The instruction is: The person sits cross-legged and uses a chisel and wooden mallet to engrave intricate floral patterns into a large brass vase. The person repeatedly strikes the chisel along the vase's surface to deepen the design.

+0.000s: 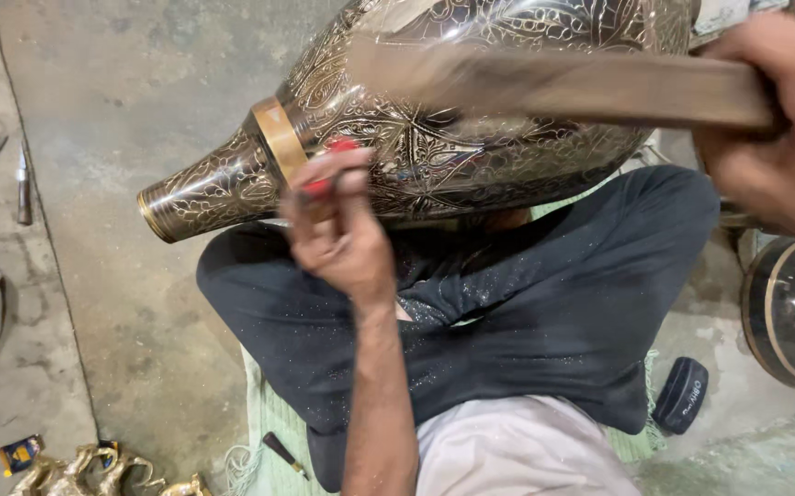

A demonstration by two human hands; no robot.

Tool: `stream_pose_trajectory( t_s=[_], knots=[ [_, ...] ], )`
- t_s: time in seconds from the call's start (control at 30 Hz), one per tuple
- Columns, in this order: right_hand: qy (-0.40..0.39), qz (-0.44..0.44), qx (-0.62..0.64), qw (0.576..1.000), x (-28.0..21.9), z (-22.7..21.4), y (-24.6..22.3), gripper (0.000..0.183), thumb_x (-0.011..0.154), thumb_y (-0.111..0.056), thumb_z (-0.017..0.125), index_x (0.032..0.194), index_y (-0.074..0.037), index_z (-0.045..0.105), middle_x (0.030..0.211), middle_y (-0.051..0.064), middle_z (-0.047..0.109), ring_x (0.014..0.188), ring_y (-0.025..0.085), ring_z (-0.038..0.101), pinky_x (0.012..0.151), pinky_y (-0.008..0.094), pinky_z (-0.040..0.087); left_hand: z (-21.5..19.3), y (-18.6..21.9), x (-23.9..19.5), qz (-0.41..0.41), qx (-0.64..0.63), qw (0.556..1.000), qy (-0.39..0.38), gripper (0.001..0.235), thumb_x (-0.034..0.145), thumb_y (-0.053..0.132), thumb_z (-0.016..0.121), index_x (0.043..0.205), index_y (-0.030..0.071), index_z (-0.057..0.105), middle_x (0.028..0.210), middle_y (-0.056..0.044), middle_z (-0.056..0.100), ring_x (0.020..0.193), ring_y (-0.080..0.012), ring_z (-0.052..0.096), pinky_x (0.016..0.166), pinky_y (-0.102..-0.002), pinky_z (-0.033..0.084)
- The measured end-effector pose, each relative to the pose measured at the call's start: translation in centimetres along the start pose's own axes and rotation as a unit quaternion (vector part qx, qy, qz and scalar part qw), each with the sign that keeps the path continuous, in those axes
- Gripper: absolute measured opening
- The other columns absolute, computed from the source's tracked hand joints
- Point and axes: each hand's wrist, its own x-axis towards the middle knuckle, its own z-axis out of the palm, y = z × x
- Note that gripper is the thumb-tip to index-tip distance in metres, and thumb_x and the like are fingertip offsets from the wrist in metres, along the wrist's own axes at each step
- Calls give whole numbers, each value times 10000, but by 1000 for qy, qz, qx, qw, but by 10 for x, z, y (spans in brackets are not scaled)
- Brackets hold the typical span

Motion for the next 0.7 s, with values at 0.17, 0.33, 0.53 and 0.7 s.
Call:
stream_pose_trajectory(
  t_s=[0.17,0.33,0.53,0.7],
  knots=[
    [150,149,279,937,-80,90,40,292,967,-6,839,1051,-2,559,913,37,623,789,123,596,770,285,509,-16,29,17,-89,-39,993,74,302,1051,-17,669,1317,6,528,1082,-153,749,1001,-186,727,910,-292,633],
    [274,234,510,782,-146,197,69,223,990,32,800,1066,-41,604,906,51,678,786,127,687,762,266,584,5,37,8,-120,-42,990,65,304,1019,-16,672,1294,-6,544,1112,-162,743,971,-178,720,898,-290,628],
    [240,366,538,721,-163,253,83,214,934,6,805,987,-26,599,836,27,660,725,126,645,618,256,494,33,30,-12,-108,25,993,33,290,1003,-40,703,1256,-25,561,1072,-193,755,991,-196,729,918,-283,611],
    [225,312,564,731,-153,238,70,253,915,-28,812,1093,-45,634,811,18,632,667,97,606,603,240,497,41,17,-25,-50,64,997,13,306,1016,-24,702,1273,-26,536,1092,-200,745,1015,-217,734,965,-304,614]
  ],
)
